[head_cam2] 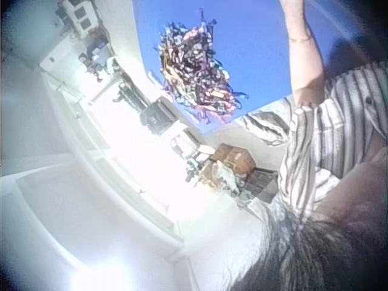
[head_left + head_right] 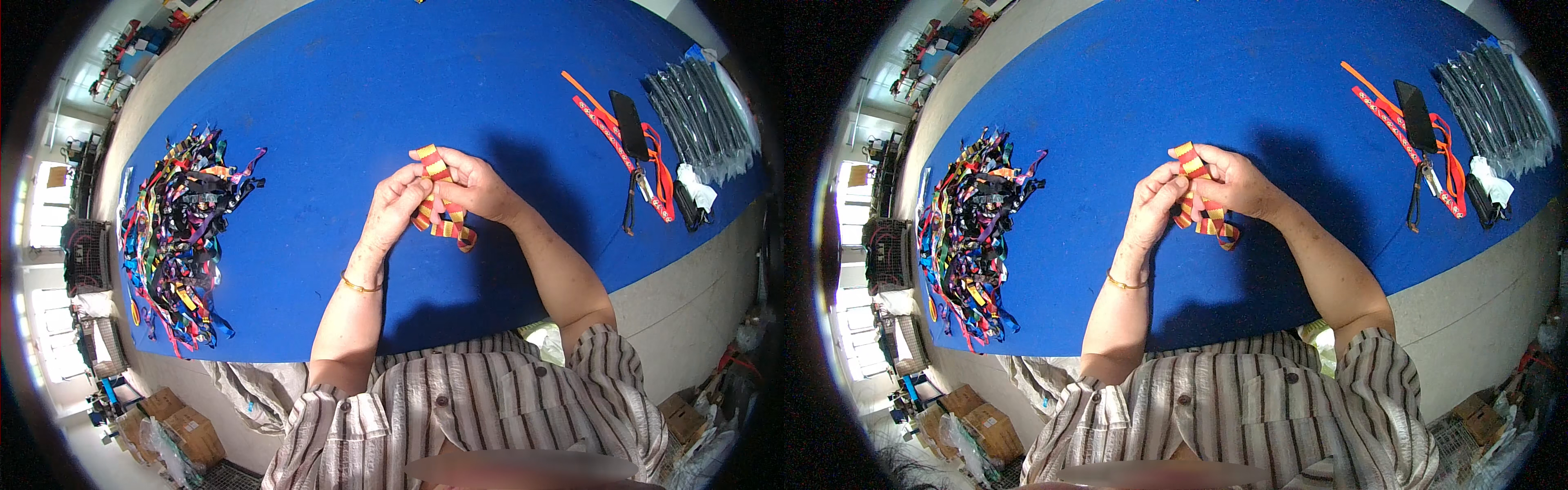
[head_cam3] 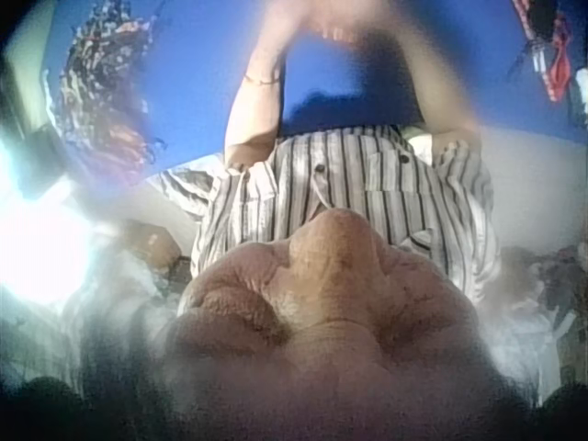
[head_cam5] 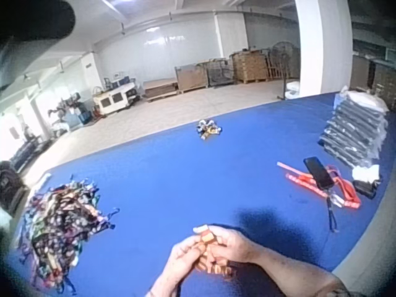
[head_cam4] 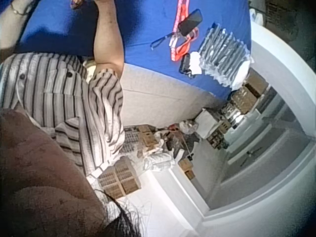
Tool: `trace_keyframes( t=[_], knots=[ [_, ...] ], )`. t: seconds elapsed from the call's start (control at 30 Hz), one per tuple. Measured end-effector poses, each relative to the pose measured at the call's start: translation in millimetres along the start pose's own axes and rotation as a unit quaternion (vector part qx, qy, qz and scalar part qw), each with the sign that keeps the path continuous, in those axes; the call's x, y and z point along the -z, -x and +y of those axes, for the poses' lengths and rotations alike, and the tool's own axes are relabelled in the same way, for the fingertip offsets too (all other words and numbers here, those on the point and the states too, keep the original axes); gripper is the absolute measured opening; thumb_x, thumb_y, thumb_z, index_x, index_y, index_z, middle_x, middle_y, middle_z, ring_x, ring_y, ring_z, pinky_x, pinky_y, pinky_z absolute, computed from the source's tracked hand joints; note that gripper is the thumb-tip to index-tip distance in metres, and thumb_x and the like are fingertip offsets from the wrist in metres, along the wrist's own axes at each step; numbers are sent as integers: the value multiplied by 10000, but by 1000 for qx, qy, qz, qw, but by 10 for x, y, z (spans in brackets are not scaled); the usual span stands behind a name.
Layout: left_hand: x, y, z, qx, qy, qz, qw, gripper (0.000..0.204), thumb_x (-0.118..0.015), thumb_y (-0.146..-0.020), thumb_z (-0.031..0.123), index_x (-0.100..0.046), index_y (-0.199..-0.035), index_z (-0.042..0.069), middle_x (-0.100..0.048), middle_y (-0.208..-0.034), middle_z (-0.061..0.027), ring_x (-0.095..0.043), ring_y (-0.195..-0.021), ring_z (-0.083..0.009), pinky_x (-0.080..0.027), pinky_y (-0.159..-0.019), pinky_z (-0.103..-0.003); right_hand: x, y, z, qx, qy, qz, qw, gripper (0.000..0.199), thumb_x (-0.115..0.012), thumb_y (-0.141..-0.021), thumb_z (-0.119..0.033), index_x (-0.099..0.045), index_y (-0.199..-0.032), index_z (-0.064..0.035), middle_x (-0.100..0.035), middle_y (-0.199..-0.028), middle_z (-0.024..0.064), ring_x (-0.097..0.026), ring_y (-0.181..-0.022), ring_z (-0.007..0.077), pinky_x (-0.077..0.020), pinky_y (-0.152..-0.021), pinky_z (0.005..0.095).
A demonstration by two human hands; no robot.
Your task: Manually tying fabric ribbons into decorative bows at a factory workstation.
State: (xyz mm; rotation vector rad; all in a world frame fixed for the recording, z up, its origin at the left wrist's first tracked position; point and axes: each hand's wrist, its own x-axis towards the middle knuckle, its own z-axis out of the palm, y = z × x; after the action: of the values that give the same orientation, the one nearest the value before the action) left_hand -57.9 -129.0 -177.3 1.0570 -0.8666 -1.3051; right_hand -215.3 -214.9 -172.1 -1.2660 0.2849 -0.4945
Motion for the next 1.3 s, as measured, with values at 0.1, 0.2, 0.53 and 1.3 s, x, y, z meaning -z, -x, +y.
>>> trace_keyframes(
  t=[0.1,0.2,0.53,1.3],
  knots=[
    [47,-1,-9,22,-16,-63,998,236,-530,-1007,178,-639,-1127,7,-683,-820,-49,-632,-659,-104,-512,-627,-228,-9,11,-7,-13,11,-11,1000,488,-458,-938,63,-383,-1420,36,-633,-1058,81,-645,-801,99,-531,-761,257],
    [26,-3,-7,16,-67,-29,997,267,-561,-1005,268,-669,-1022,23,-680,-775,-44,-609,-621,-84,-474,-576,-210,-35,37,-64,-24,38,-10,999,499,-488,-937,48,-382,-1424,26,-634,-1025,73,-635,-786,93,-525,-743,255],
    [-24,25,98,10,-108,4,994,229,-585,-997,276,-678,-946,73,-629,-652,8,-476,-515,-25,-324,-466,-189,31,9,-47,22,110,137,984,232,-566,-983,-155,-546,-1162,-10,-636,-893,25,-576,-755,53,-451,-623,200],
    [21,-37,14,7,47,2,999,147,-561,-993,126,-621,-1010,-8,-681,-781,-91,-633,-582,-133,-525,-560,-252,54,-51,85,77,75,146,983,238,-623,-957,-107,-551,-1134,34,-661,-1007,104,-643,-923,119,-532,-813,269]
  ],
)
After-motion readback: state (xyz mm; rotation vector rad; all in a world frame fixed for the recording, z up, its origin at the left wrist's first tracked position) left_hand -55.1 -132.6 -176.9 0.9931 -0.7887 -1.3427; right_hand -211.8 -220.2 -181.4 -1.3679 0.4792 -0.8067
